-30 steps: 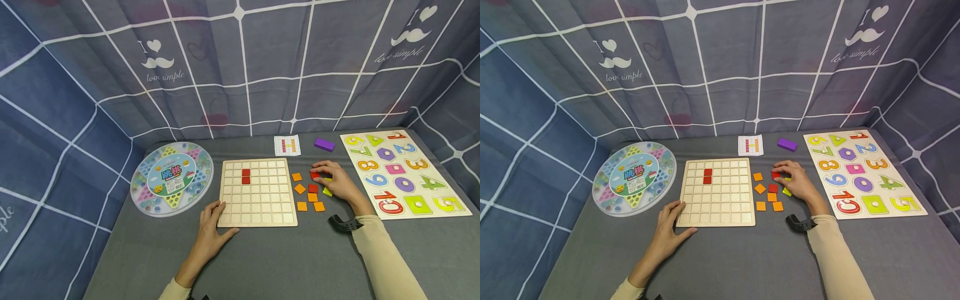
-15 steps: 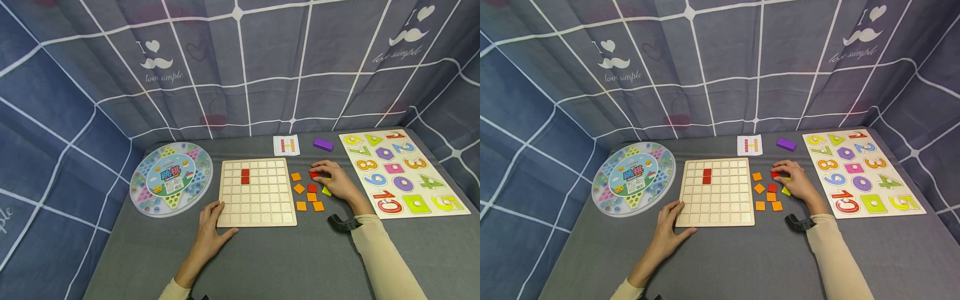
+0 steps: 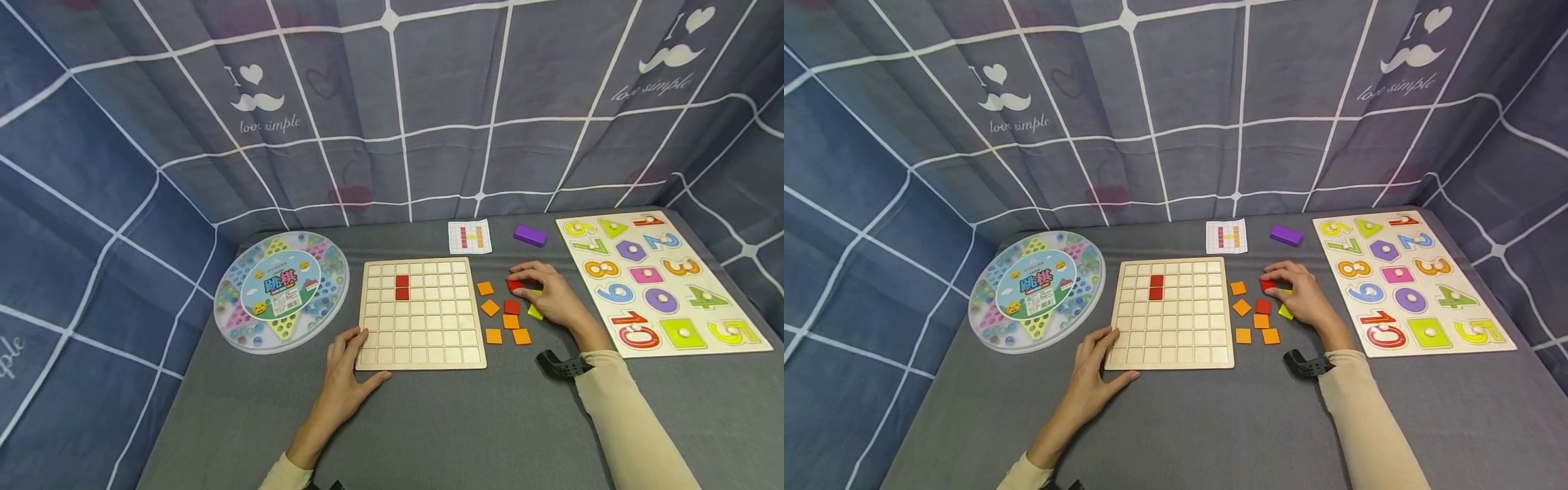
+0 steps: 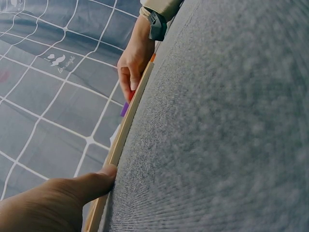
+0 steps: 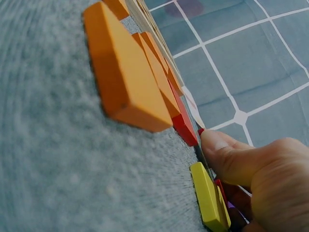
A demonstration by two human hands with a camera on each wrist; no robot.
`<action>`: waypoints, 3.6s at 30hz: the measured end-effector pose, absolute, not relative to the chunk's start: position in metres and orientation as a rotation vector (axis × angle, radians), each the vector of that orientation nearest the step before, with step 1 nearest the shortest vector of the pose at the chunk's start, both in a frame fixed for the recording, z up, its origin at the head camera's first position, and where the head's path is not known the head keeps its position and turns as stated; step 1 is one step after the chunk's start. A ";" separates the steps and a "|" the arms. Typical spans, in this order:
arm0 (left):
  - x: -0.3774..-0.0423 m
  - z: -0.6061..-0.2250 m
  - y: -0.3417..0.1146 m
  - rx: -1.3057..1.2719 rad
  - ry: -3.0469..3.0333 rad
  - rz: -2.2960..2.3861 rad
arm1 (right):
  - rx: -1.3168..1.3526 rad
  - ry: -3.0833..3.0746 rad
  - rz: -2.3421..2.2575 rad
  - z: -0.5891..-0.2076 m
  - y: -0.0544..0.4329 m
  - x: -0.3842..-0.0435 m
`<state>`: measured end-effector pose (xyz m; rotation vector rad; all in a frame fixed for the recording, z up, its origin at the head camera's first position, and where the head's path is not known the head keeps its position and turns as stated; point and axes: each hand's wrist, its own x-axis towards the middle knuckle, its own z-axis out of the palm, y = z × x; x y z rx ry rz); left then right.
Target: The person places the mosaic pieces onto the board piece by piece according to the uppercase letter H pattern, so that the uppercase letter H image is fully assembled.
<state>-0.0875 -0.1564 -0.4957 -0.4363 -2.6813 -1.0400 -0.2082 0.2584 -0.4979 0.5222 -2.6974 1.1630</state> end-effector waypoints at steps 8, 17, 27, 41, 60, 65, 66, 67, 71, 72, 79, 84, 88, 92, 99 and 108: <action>-0.089 -0.497 -0.154 -0.449 -2.685 -1.042 | 0.509 -2.656 1.113 -0.492 0.248 -0.206; -0.091 -0.495 -0.150 -0.446 -2.683 -1.057 | 0.558 -2.585 1.095 -0.477 0.211 -0.203; -0.094 -0.495 -0.153 -0.456 -2.668 -1.039 | 0.701 -2.564 1.169 -0.459 0.120 -0.198; -0.088 -0.495 -0.157 -0.434 -2.705 -1.010 | 0.624 -2.701 1.244 -0.480 0.057 -0.195; -0.090 -0.493 -0.155 -0.446 -2.697 -1.021 | 0.677 -2.656 1.199 -0.488 0.059 -0.198; -0.089 -0.494 -0.155 -0.439 -2.699 -1.009 | 0.711 -2.644 1.198 -0.490 0.061 -0.198; -0.089 -0.494 -0.155 -0.440 -2.695 -1.004 | 0.715 -2.642 1.201 -0.490 0.061 -0.198; -0.089 -0.495 -0.155 -0.441 -2.693 -1.000 | 0.719 -2.641 1.207 -0.490 0.061 -0.198; -0.089 -0.495 -0.156 -0.444 -2.691 -0.999 | 0.728 -2.639 1.220 -0.491 0.062 -0.198; -0.089 -0.495 -0.156 -0.442 -2.694 -1.001 | 0.731 -2.637 1.222 -0.492 0.062 -0.197; -0.087 -0.495 -0.156 -0.433 -2.706 -1.016 | 0.740 -2.637 1.233 -0.494 0.061 -0.197; -0.088 -0.495 -0.156 -0.427 -2.713 -1.023 | 0.733 -2.646 1.235 -0.495 0.061 -0.197; -0.088 -0.494 -0.157 -0.417 -2.725 -1.034 | 0.729 -2.651 1.231 -0.496 0.061 -0.197; -0.088 -0.494 -0.156 -0.411 -2.731 -1.052 | 0.725 -2.645 1.232 -0.496 0.061 -0.198; -0.087 -0.497 -0.154 -0.430 -2.715 -1.030 | 0.748 -2.683 1.160 -0.492 0.067 -0.194; -0.087 -0.497 -0.156 -0.431 -2.699 -1.048 | 0.758 -2.615 1.131 -0.477 0.114 -0.187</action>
